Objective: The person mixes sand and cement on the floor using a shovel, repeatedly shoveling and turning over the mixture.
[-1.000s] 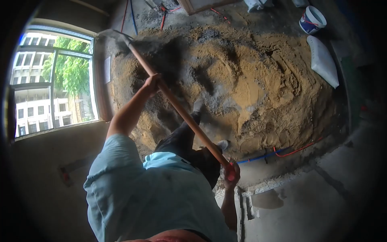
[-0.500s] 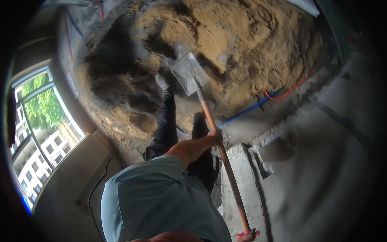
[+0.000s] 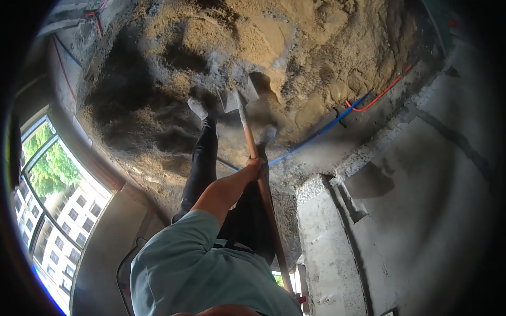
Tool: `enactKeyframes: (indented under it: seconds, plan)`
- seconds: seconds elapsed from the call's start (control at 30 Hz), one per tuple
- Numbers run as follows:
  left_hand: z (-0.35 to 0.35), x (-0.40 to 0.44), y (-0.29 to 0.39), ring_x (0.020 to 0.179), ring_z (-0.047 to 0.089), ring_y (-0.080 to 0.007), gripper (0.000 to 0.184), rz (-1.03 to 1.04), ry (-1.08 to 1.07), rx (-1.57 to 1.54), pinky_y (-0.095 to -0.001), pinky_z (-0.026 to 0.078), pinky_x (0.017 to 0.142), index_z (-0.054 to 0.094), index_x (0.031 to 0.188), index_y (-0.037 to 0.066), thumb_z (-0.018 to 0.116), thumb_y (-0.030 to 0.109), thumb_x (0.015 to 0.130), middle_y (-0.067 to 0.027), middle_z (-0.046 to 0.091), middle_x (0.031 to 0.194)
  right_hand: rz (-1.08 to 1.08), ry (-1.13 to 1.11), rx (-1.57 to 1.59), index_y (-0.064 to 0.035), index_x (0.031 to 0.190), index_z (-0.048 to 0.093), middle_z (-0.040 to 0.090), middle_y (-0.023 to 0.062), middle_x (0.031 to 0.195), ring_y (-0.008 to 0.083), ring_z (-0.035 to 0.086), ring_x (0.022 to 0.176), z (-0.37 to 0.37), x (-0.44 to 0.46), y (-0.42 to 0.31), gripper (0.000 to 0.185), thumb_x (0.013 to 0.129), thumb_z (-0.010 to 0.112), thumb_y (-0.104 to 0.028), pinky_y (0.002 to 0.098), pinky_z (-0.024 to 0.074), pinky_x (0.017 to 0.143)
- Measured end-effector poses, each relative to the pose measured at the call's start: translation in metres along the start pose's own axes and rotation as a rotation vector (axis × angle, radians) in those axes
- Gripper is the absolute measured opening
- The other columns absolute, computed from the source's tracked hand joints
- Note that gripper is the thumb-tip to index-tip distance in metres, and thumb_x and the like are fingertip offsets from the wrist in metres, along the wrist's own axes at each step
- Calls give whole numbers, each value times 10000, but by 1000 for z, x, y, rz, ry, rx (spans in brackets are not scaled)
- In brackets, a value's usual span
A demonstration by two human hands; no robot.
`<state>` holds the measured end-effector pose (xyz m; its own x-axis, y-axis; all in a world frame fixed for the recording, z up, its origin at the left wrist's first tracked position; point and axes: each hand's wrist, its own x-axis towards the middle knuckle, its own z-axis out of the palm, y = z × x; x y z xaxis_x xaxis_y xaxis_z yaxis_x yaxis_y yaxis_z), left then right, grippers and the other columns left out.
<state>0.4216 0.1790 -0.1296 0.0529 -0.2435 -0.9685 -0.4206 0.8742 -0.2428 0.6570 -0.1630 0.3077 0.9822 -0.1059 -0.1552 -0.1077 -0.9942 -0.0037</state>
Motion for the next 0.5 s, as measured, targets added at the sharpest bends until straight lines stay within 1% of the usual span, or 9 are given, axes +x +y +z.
enactKeyframes:
  seconds: [0.1,0.17,0.37,0.47,0.5]
  plan:
    - [5,-1,26,401,494,-210,130,55,33,39,-342,400,356,496,658,64,568,124,748,-71,484,529,-39,-7,-18,-12,722,537,503,60,622,158,446,523,24,-13,-1,281,769,613,-278,334,384,475]
    - [5,-23,77,417,494,-217,111,88,62,69,-355,413,369,484,679,33,565,87,732,-87,487,545,-63,-15,-38,-9,717,538,504,60,619,157,447,524,39,-22,-2,286,766,615,-280,336,386,478]
    - [1,32,175,431,506,-214,96,219,69,66,-352,427,396,496,779,27,552,101,751,-96,505,571,-134,12,-52,-1,702,541,507,62,612,157,450,527,92,-51,-5,302,759,619,-287,343,392,487]
    - [1,23,202,444,514,-212,95,280,63,116,-348,430,401,493,779,45,557,113,759,-79,494,571,-167,28,-41,3,695,543,509,63,609,156,451,528,113,-63,-10,309,755,621,-290,346,395,491]
    - [-2,33,197,472,538,-215,97,311,27,14,-352,436,407,499,791,51,560,120,761,-75,509,595,-172,39,-36,4,693,543,509,63,608,156,452,529,112,-67,-7,312,754,622,-291,347,396,493]
